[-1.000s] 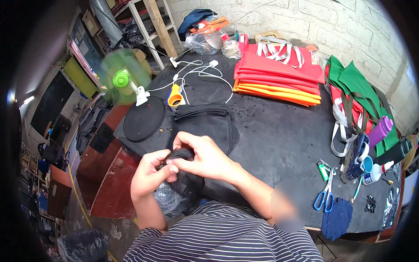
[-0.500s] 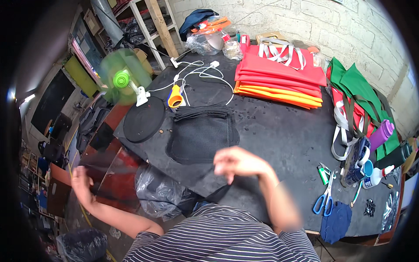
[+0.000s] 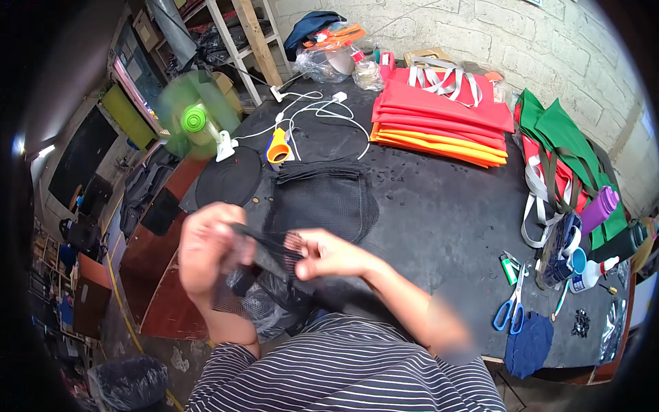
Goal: The person is using scissors to cut strips of black mesh fabric on a workbench.
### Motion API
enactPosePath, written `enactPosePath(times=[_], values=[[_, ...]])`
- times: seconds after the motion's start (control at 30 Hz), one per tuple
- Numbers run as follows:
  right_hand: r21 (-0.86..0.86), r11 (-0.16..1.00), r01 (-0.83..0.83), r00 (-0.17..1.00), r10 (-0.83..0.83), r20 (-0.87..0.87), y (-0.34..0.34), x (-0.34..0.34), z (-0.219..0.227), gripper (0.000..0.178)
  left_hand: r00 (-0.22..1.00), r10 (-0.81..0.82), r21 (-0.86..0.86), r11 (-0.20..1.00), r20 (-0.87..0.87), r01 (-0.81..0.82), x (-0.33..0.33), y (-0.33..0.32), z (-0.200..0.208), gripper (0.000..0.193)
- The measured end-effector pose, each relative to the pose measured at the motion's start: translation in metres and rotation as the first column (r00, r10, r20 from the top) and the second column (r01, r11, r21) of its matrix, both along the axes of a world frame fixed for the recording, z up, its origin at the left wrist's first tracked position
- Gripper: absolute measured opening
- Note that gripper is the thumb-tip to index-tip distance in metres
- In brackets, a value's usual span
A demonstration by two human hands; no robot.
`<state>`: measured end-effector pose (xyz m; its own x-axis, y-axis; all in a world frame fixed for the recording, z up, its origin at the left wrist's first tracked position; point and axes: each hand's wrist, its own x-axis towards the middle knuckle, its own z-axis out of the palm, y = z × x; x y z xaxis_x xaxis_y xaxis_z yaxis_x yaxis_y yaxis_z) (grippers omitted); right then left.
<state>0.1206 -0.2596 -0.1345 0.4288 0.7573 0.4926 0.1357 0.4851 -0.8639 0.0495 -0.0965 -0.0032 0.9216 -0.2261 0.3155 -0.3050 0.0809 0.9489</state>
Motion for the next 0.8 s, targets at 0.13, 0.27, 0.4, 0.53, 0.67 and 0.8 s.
enactPosePath(times=[0.13, 0.27, 0.4, 0.53, 0.67, 0.8], values=[[-0.264, 0.855, -0.446, 0.885, 0.377, -0.273, -0.005, -0.033, -0.042, 0.027, 0.92, 0.303, -0.693, 0.719, 0.247, -0.05, -0.004, 0.048, 0.012, 0.029], [-0.716, 0.695, 0.064, 0.963, 0.145, 0.228, -0.041, -0.021, -0.046, 0.033, 0.931, -0.029, -0.549, 0.801, 0.364, 0.24, -0.037, 0.162, 0.007, 0.029], [-0.482, 0.829, 0.282, 0.93, -0.36, -0.076, -0.066, -0.003, 0.03, 0.018, 0.18, 0.826, 0.319, 0.001, 0.534, -0.948, -0.057, 0.219, -0.042, 0.028], [-0.268, 0.784, 0.56, 0.828, -0.543, 0.14, -0.053, -0.002, 0.088, 0.029, 0.507, 0.754, 0.257, 0.437, 0.418, -0.862, -0.01, 0.091, -0.025, 0.045], [-0.214, 0.895, 0.391, 0.92, -0.386, 0.064, -0.02, -0.013, 0.097, 0.032, 0.971, -0.095, 0.443, 0.897, 0.22, -0.013, 0.013, 0.007, -0.024, 0.056], [-0.045, 0.999, 0.018, 0.974, -0.027, -0.224, -0.017, -0.002, 0.063, 0.028, 0.984, -0.083, 0.249, 0.961, -0.159, 0.121, 0.004, 0.001, -0.001, 0.018]])
